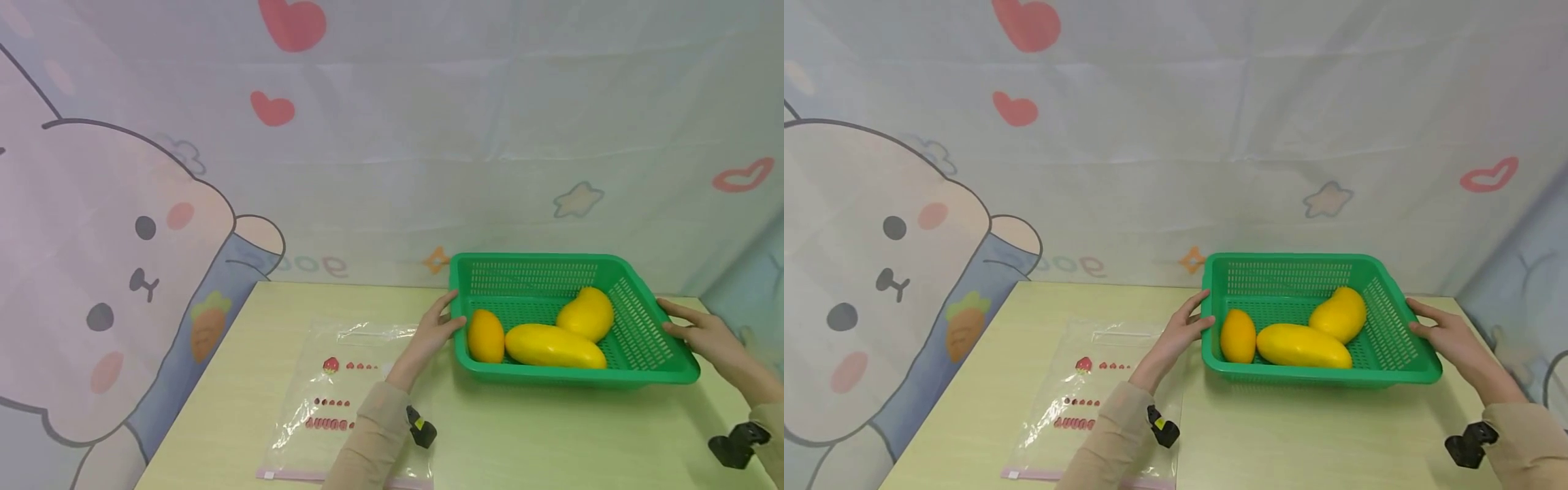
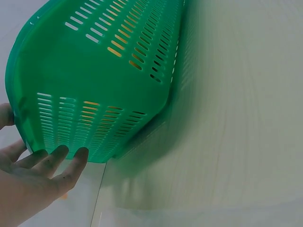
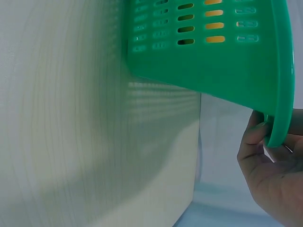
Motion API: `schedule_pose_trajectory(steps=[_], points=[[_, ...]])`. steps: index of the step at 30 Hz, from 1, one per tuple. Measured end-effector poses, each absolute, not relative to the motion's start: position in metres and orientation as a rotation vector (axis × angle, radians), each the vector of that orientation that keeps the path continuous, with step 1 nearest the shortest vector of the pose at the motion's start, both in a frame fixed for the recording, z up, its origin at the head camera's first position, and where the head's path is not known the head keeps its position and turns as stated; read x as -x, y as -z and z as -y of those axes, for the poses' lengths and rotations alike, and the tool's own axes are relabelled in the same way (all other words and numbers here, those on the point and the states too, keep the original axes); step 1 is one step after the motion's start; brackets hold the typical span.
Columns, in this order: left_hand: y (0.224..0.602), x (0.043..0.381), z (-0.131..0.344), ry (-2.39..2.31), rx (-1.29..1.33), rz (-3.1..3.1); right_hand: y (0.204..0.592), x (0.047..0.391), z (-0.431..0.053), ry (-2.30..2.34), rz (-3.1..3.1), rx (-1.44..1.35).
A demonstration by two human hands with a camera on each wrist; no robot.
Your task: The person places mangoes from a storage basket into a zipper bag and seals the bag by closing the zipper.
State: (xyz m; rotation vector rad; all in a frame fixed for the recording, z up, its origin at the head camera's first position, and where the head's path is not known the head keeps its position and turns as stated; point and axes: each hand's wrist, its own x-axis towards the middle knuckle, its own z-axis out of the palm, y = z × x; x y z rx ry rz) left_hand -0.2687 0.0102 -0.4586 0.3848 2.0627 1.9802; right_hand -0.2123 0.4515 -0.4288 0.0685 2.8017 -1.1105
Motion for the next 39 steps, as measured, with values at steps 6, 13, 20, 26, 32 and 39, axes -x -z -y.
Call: schedule_pose_trajectory(steps=[6, 13, 20, 26, 32, 39], points=[[0.458, 0.269, -0.007, -1.978, -0.385, -2.052, 0.43, 0.216, -0.451, 1.177, -2.77, -0.105], [0.462, 0.271, -0.005, -2.016, -0.374, -2.007, 0.429, 0.22, -0.45, 1.206, -2.751, -0.138], [0.466, 0.269, -0.006, -2.025, -0.382, -1.963, 0.43, 0.218, -0.453, 1.228, -2.716, -0.142], [0.467, 0.268, -0.007, -2.016, -0.406, -1.977, 0.431, 0.215, -0.453, 1.246, -2.712, -0.184], [0.468, 0.269, -0.007, -2.02, -0.407, -1.967, 0.43, 0.214, -0.452, 1.225, -2.726, -0.185], [0.469, 0.269, -0.006, -2.018, -0.398, -1.958, 0.43, 0.213, -0.45, 1.23, -2.713, -0.177]])
